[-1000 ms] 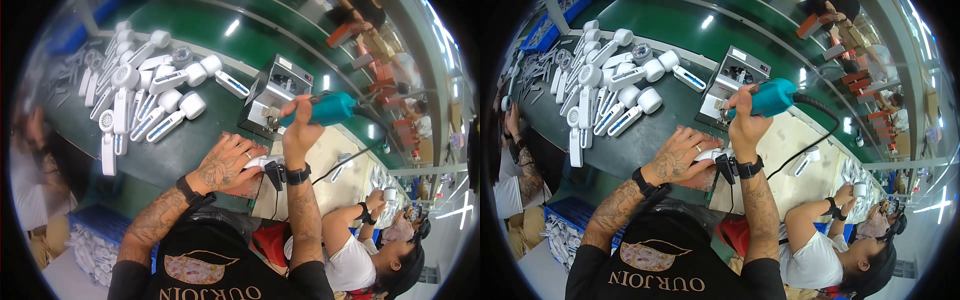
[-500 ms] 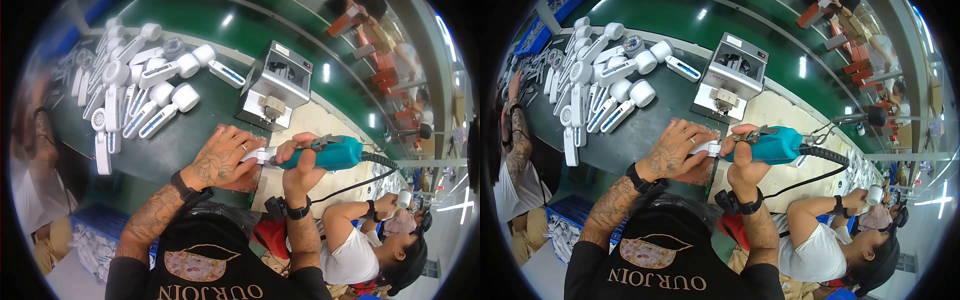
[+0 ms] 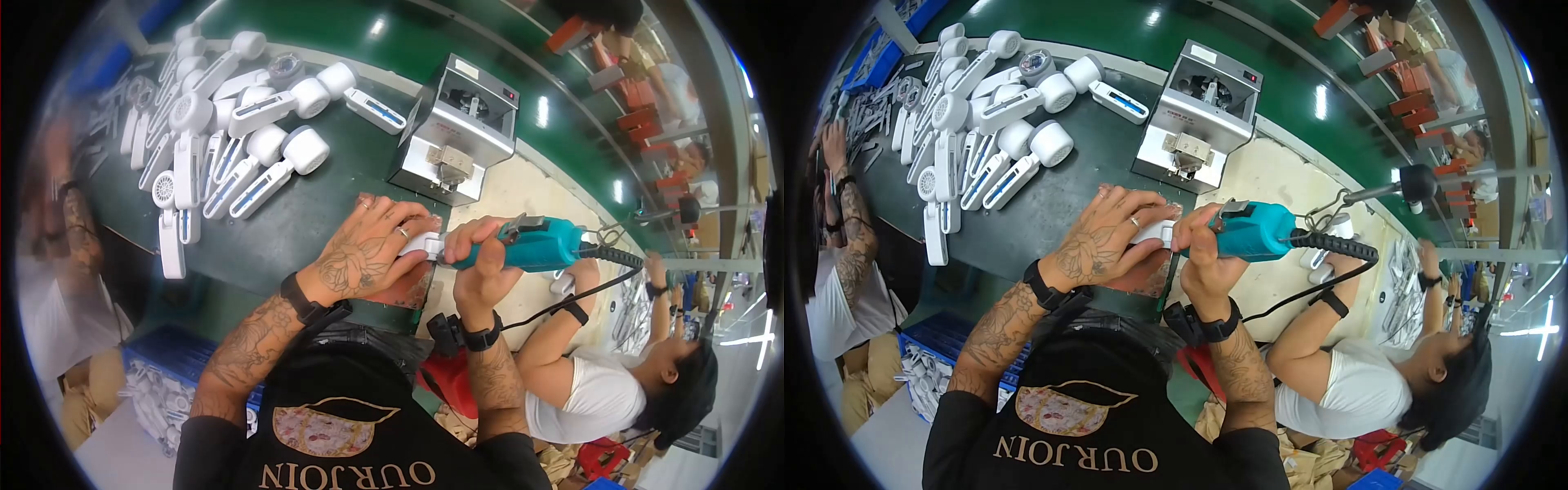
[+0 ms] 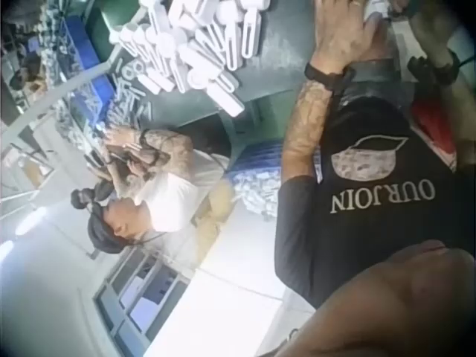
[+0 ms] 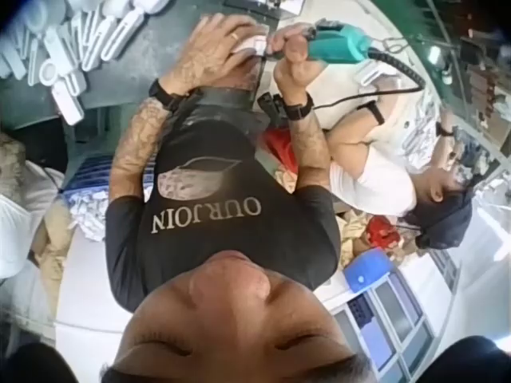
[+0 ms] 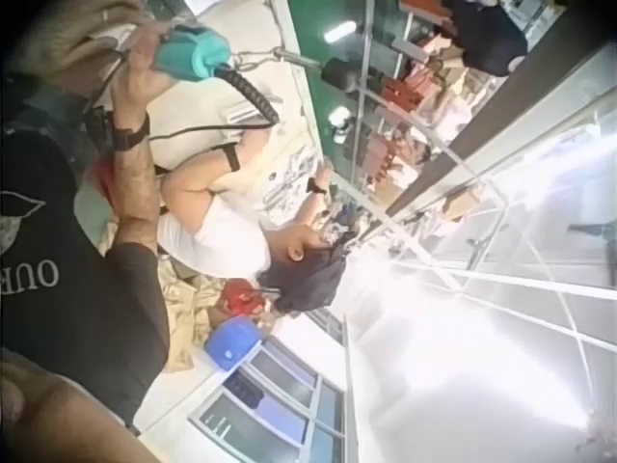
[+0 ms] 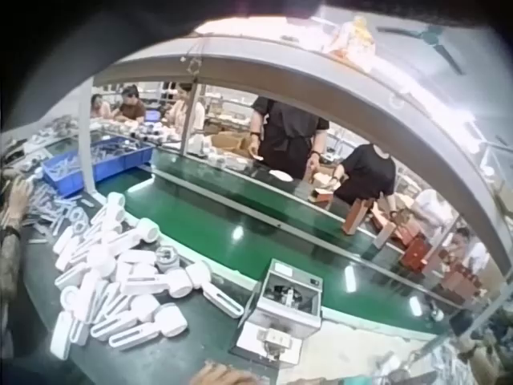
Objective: The person picks up a white fan component, places it on a work surface, and uses a power screwdriver to drive a screw into it. They then set the assembled part aside and repeat the process with several more components.
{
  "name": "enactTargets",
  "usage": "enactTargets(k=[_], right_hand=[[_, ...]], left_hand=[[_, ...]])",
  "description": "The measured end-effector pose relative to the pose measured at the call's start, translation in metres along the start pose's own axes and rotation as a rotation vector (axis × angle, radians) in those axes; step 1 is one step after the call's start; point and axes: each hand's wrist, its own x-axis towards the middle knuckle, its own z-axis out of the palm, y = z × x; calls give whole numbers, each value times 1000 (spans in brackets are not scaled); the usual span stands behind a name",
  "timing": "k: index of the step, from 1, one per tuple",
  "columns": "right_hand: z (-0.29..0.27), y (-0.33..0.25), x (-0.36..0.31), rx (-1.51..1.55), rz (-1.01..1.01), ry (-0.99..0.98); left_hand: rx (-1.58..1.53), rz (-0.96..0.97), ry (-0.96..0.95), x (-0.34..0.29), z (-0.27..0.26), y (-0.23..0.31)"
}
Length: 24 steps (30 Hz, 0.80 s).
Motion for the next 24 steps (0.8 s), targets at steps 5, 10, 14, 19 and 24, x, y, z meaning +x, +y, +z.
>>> enactTargets(k=[5,10,14,19,24], right_hand=[[-4,15,-5,-28,-65,107],[-7,-9,-15,8,-35,161],[11,-49,-32,159,-180,97],[11,-51,-60,37,-206,125],[-4,-41,-70,-83,-77,165]], left_hand=[[-14,40,53,-1,2,-5],[146,149,-7,-4,-5,9],[218,254,133,-49,-27,12],[26,-624,908,-126,-104,-26],[364,-762,1173,-192,-169,-116]])
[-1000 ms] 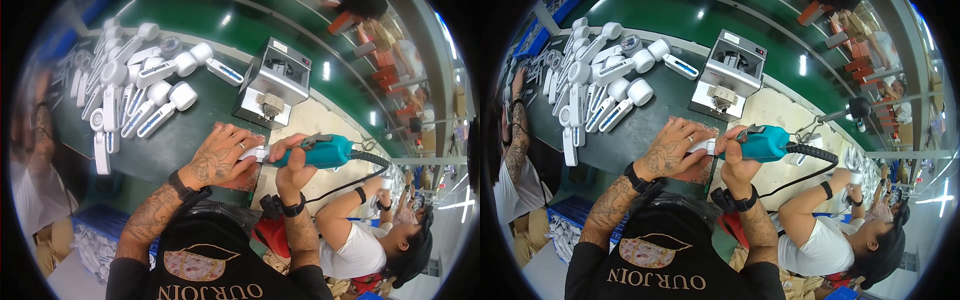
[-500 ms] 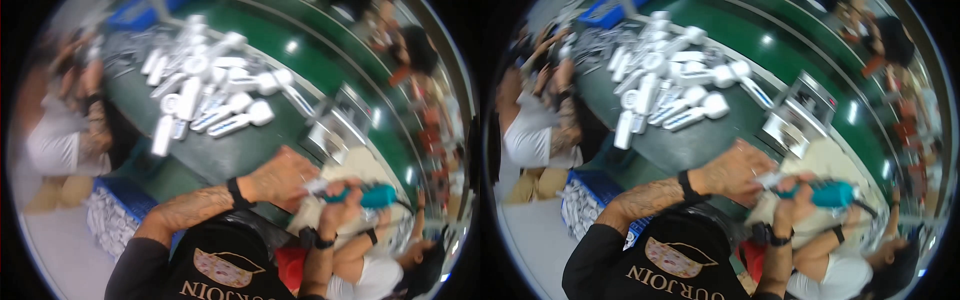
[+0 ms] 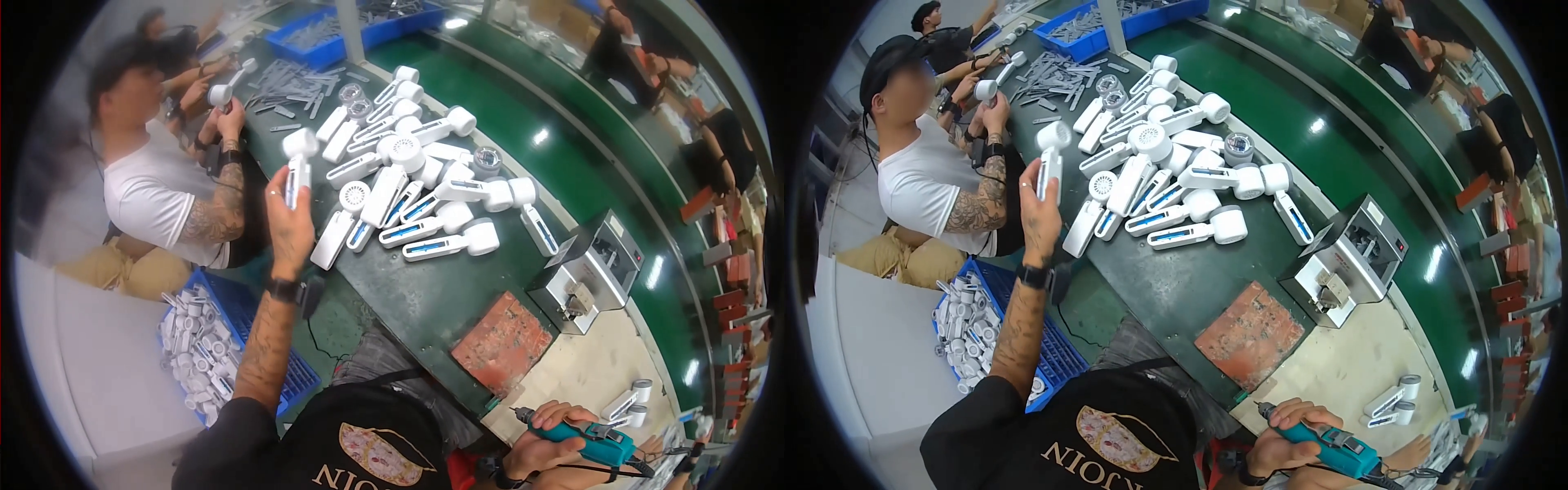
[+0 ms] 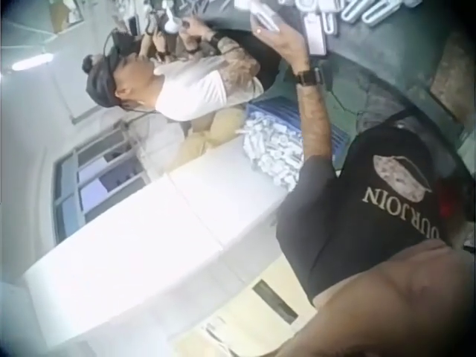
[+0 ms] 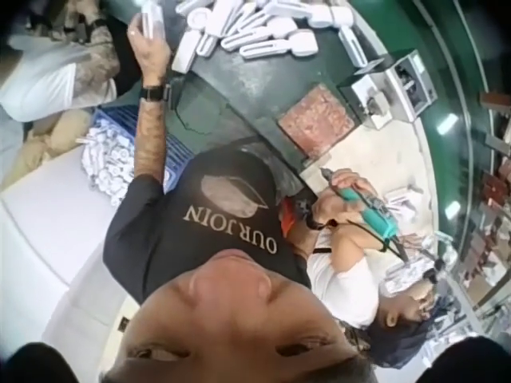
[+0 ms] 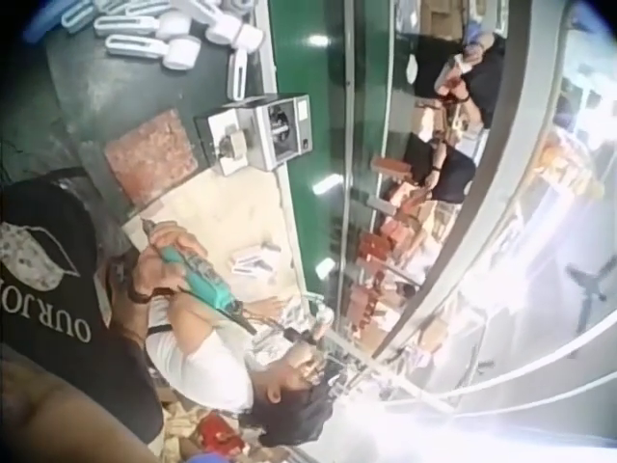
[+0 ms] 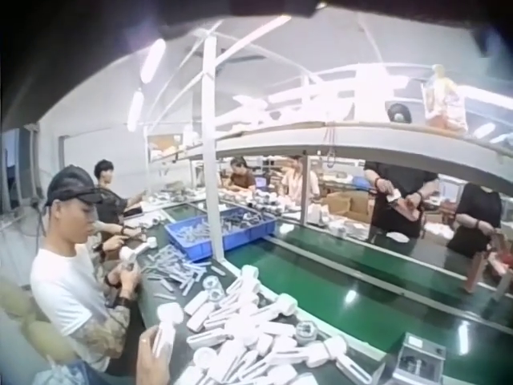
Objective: The person picks up a white fan component, places it on a work surface, and uses a power screwdriver to drive a screw into it. They then set the assembled part aside and repeat the process with several more components.
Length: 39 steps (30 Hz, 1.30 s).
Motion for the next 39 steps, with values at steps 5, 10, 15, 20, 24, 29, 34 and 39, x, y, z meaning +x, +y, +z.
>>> enactTargets(k=[5,10,15,20,24,29,34,39], right_hand=[[-17,7,-9,97,26,9],[-32,-1,-13,103,139,-120],[-61,-20,-27,49,161,-43],[-68,-32,-42,6,149,-62],[-74,-36,-46,-18,134,-65],[-87,-46,-52,-39,146,28],[-126,-19,-43,-557,-58,176],[-108,-7,15,-289,2,232]], left_hand=[[627,323,-267,29,-3,-89],[-240,94,-113,-13,36,98],[-774,378,-1128,-183,132,304],[-872,297,-1443,-331,240,386],[-454,494,-1348,-397,286,404],[-392,476,-1256,-410,298,405],[-720,417,-1365,-335,249,384],[-769,379,-1384,-239,160,327]])
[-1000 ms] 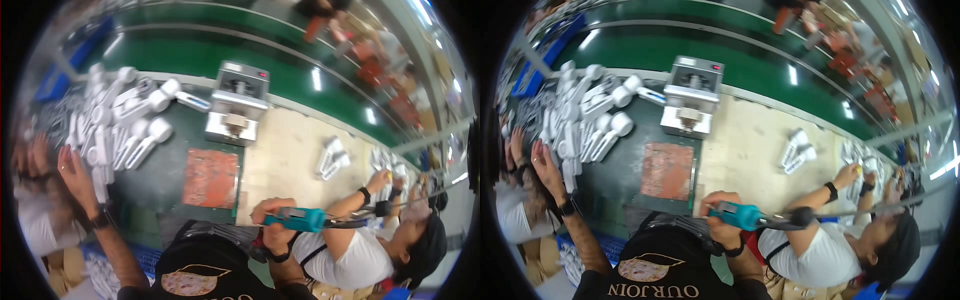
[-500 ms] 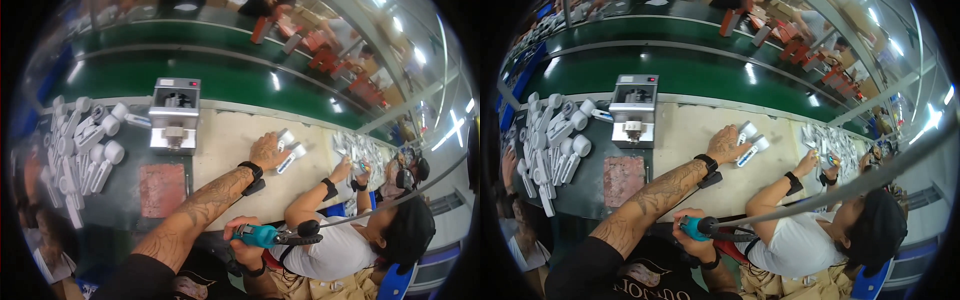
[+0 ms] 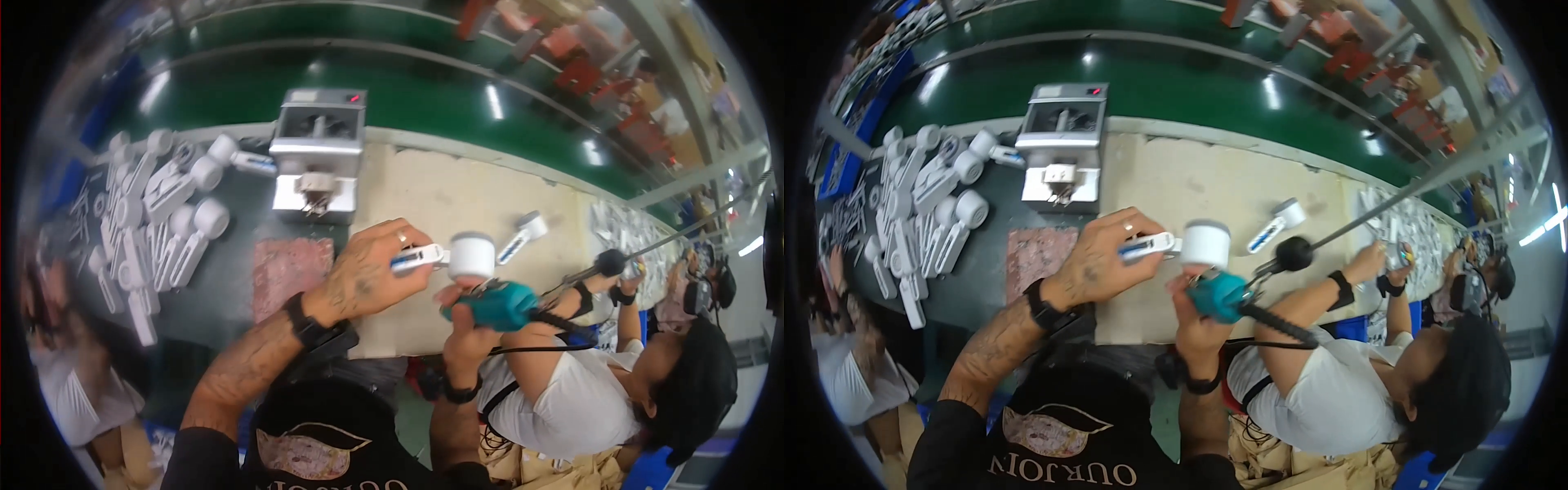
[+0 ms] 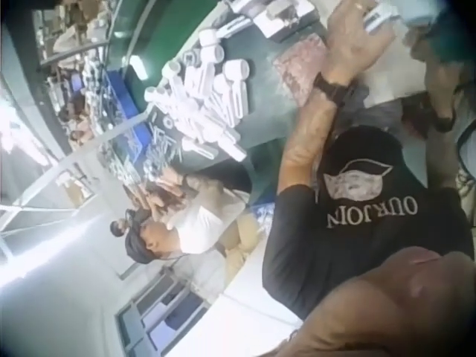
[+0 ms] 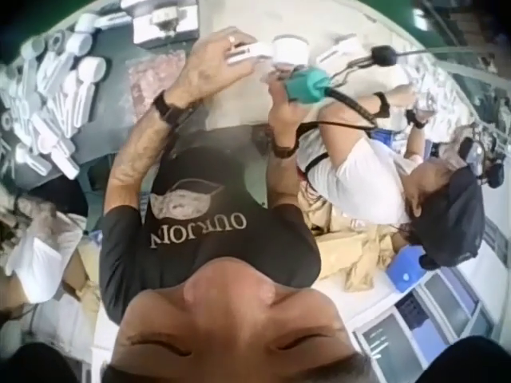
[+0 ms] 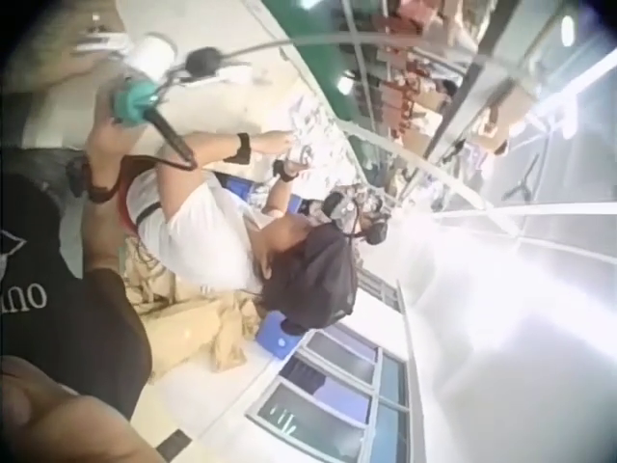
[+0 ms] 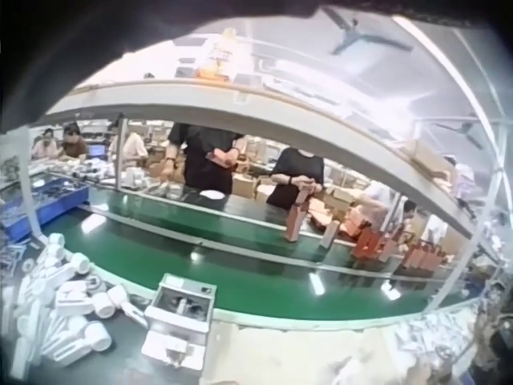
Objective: The person picks up a white fan component, places it on a work surface, and uses a power screwdriver to drive a screw into it. They then set the assembled part aside and repeat the process with several more components.
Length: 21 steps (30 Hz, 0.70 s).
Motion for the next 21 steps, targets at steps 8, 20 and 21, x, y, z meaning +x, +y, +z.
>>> enactTargets(k=[8,20,21], right_hand=[[54,2,11,133,69,-210],[187,-4,76,264,-218,-317],[193,-1,80,226,-200,-310]], left_hand=[[427,124,122,-80,-89,-25],[580,112,46,-105,-103,-45],[586,120,41,-107,-102,-46]])
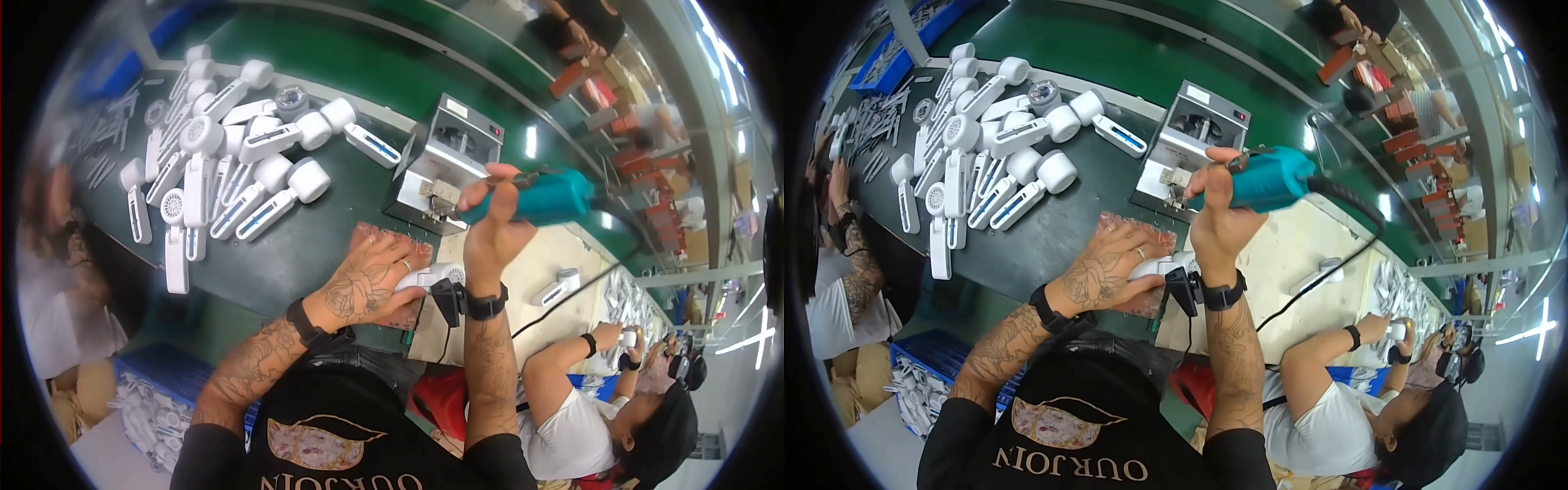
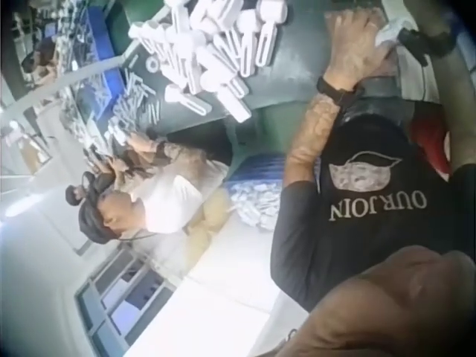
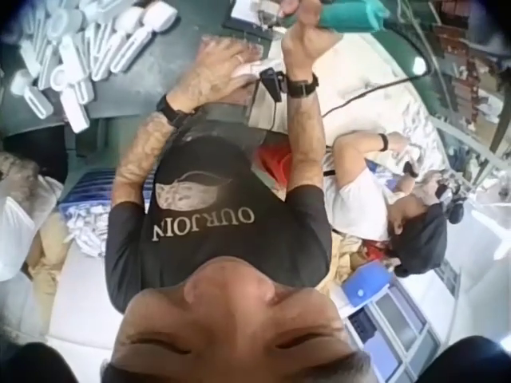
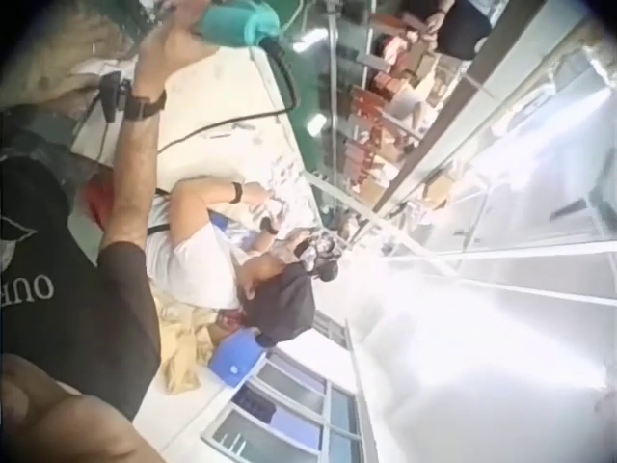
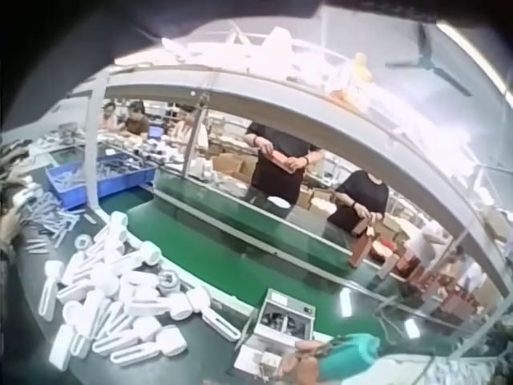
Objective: The person picks up a white fan component, places it on a work surface, and uses a power screwdriver to drive a screw into it. They then set the assembled part aside and repeat the process with several more components.
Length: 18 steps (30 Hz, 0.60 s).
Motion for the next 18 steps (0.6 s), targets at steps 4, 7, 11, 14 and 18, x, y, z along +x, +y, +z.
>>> enactTargets(k=[4,7,11,14,18], right_hand=[[6,24,5,-17,36,-17],[6,29,0,55,53,14],[6,18,-6,26,112,-17],[-2,-9,-26,-18,220,68],[-14,-14,-42,-2,185,-3]], left_hand=[[-75,7,0,-1,2,-7],[-82,-5,-1,-1,3,-8],[-34,-27,-4,1,4,-12],[-38,-21,7,3,1,-11],[-37,-19,8,2,4,-13]])
